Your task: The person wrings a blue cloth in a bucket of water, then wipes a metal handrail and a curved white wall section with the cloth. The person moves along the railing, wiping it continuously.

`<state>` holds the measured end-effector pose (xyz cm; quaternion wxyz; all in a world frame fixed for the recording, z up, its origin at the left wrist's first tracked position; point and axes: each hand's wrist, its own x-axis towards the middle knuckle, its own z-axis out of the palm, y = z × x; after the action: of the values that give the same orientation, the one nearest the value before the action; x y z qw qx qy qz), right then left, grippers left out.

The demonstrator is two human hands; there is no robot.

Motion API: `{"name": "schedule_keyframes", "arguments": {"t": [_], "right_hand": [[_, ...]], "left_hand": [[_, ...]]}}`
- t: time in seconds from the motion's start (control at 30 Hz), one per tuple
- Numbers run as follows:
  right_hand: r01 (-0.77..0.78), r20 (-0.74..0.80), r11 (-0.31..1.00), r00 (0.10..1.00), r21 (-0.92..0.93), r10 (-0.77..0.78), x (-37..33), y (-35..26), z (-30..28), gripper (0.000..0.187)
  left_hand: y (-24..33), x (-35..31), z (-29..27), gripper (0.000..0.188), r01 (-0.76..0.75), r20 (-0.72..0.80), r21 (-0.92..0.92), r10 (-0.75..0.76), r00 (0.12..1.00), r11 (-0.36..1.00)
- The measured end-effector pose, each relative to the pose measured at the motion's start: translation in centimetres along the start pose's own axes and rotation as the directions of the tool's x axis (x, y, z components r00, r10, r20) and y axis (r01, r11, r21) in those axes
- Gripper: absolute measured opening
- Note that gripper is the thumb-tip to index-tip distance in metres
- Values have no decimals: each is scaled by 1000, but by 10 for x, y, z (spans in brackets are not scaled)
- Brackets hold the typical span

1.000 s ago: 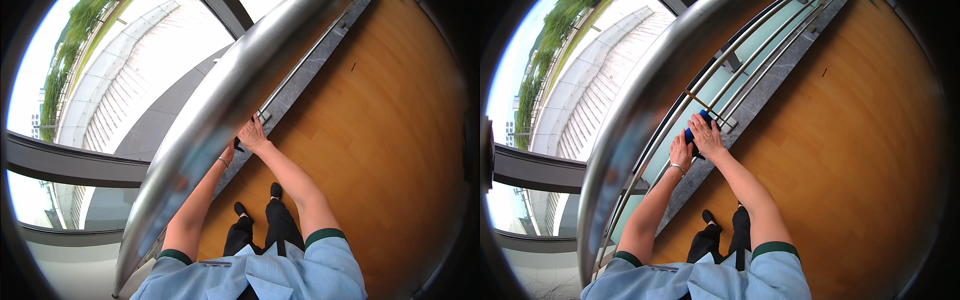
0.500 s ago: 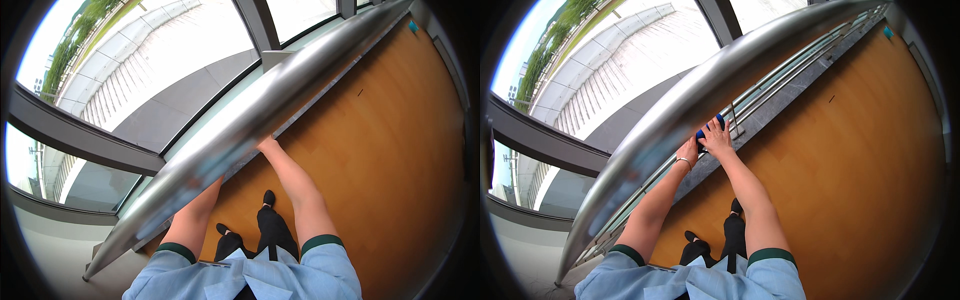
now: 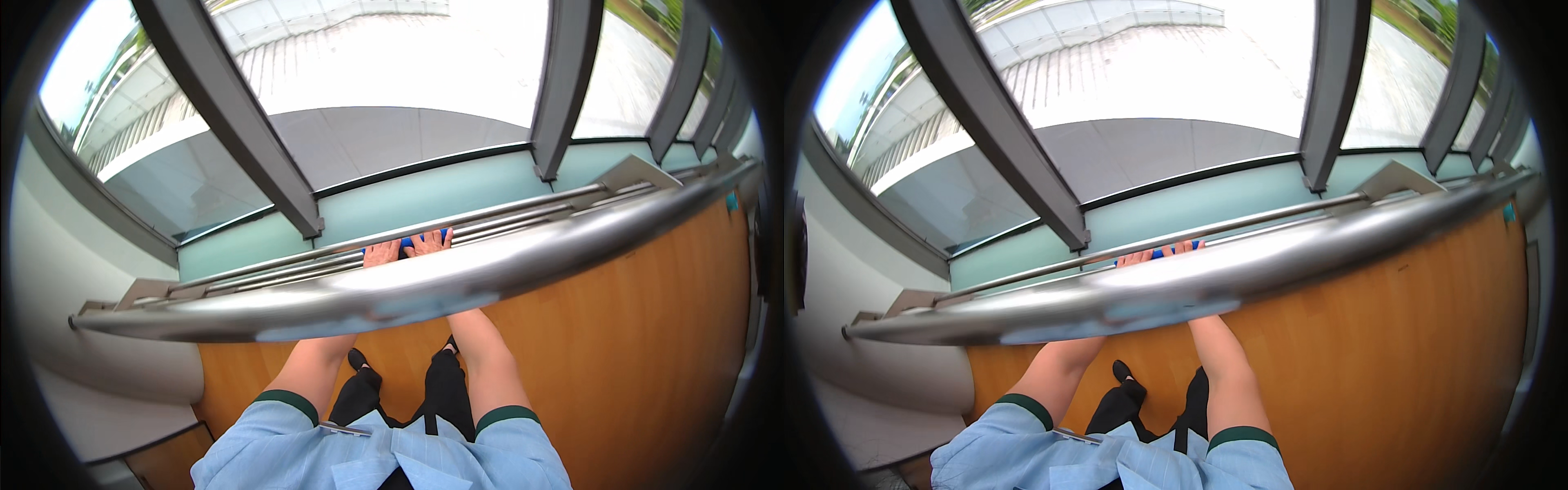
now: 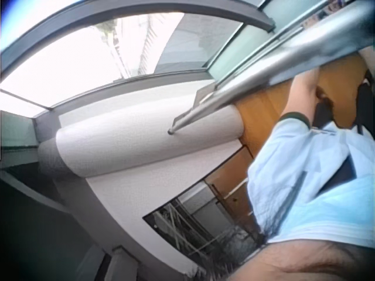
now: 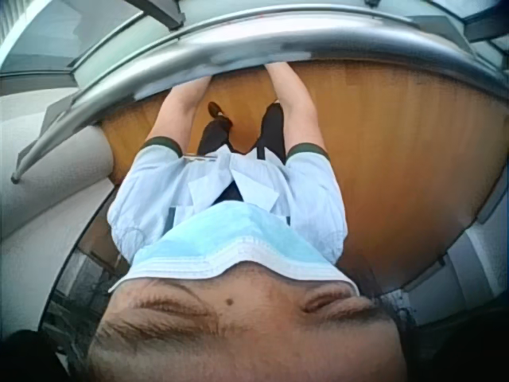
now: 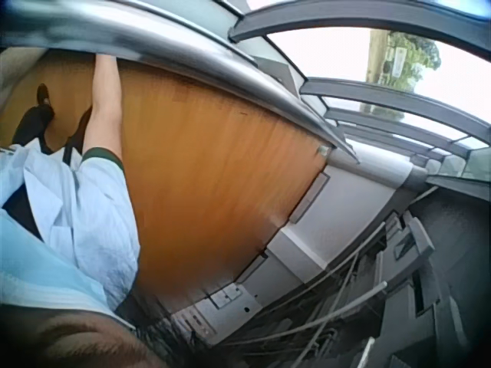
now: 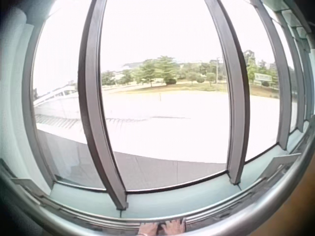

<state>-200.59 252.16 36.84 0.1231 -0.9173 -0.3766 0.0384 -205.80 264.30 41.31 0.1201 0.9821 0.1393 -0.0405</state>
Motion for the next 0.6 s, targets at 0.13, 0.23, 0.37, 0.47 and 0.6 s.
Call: {"name": "schedule_keyframes", "arguments": {"t": [0.13,0.23,0.37,0.47,0.6], "right_hand": [[-5,256,1000,967,-10,7,10,-81,-19,58],[105,23,994,994,32,-106,0,-147,-23,55],[181,-74,983,980,-20,-182,10,-222,-12,56],[316,-85,949,945,6,-314,2,-289,6,56],[424,8,902,905,77,-426,2,-351,16,56]], "left_hand": [[-59,-59,-19,50,141,-56,-30,-143,988,990],[-109,-107,-45,50,267,-93,-43,-270,958,963],[-167,-143,-74,50,337,-144,-79,-345,928,938],[-231,-190,-95,50,476,-158,-99,-487,859,874],[-293,-230,-117,50,587,-180,-130,-601,779,799]]}}
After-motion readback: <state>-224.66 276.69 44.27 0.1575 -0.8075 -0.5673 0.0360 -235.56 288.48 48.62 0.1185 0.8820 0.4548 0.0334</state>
